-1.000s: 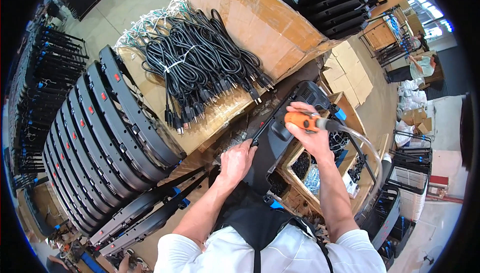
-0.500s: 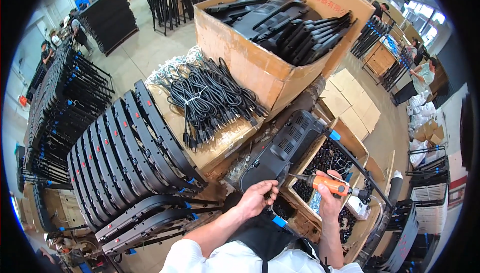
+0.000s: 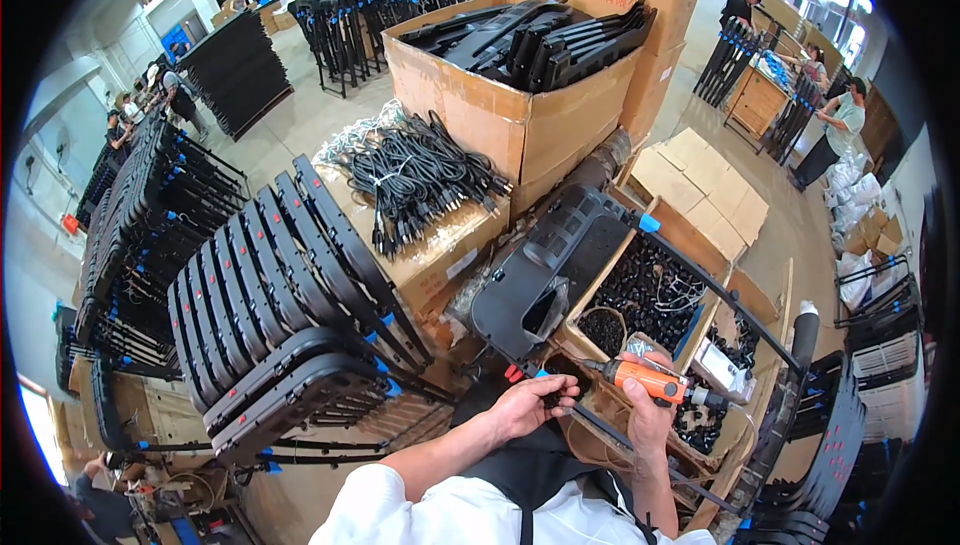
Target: Assembling various components of fitness equipment using an electric screwdriver and zip ties in a factory setting.
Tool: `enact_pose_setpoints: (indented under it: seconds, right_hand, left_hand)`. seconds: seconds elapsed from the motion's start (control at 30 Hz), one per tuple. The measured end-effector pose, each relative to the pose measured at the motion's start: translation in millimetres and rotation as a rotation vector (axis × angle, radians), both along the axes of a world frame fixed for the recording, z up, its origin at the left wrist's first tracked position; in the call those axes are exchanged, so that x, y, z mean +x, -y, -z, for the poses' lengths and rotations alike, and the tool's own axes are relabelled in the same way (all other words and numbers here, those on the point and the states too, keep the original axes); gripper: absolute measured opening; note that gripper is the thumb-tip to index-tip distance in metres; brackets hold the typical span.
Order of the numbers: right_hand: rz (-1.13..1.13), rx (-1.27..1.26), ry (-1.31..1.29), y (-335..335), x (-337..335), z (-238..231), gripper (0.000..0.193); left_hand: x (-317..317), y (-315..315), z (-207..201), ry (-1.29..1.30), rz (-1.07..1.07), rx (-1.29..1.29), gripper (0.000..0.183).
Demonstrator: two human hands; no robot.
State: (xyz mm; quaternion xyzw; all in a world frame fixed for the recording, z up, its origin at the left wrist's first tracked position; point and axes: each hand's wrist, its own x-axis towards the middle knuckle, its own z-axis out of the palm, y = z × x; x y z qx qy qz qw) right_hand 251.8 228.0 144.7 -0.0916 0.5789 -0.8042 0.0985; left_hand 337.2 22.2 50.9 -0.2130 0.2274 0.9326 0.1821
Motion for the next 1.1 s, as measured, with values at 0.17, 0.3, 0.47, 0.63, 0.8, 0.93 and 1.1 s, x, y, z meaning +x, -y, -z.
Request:
enact_pose_setpoints:
  seconds: [0.17,0.3,0.47,0.63,0.8,0.93,1.1]
  right_hand:
    - [-0.066,-0.005,0.01,-6,20,12,0.053]
    - [-0.113,0.027,-0.004,-3,31,10,0.053]
    - [-0.134,0.08,-0.02,4,38,16,0.054]
    - [-0.17,0.226,-0.117,17,46,9,0.052]
    - [-0.16,0.29,-0.124,35,56,12,0.047]
    - [-0.193,0.33,-0.167,47,58,14,0.048]
    - [-0.199,0.388,-0.159,58,61,14,0.049]
  left_hand:
    - [35,-6,2,0.033,-0.035,-0.048,0.029]
    - [49,-8,5,0.046,-0.099,-0.091,0.028]
    - [48,-1,8,0.159,-0.253,-0.088,0.027]
    - [33,14,8,0.252,-0.208,-0.062,0.027]
    - [26,24,19,0.288,-0.209,0.063,0.025]
    - [24,32,25,0.3,-0.21,0.087,0.026]
    - [22,45,25,0.288,-0.111,0.136,0.027]
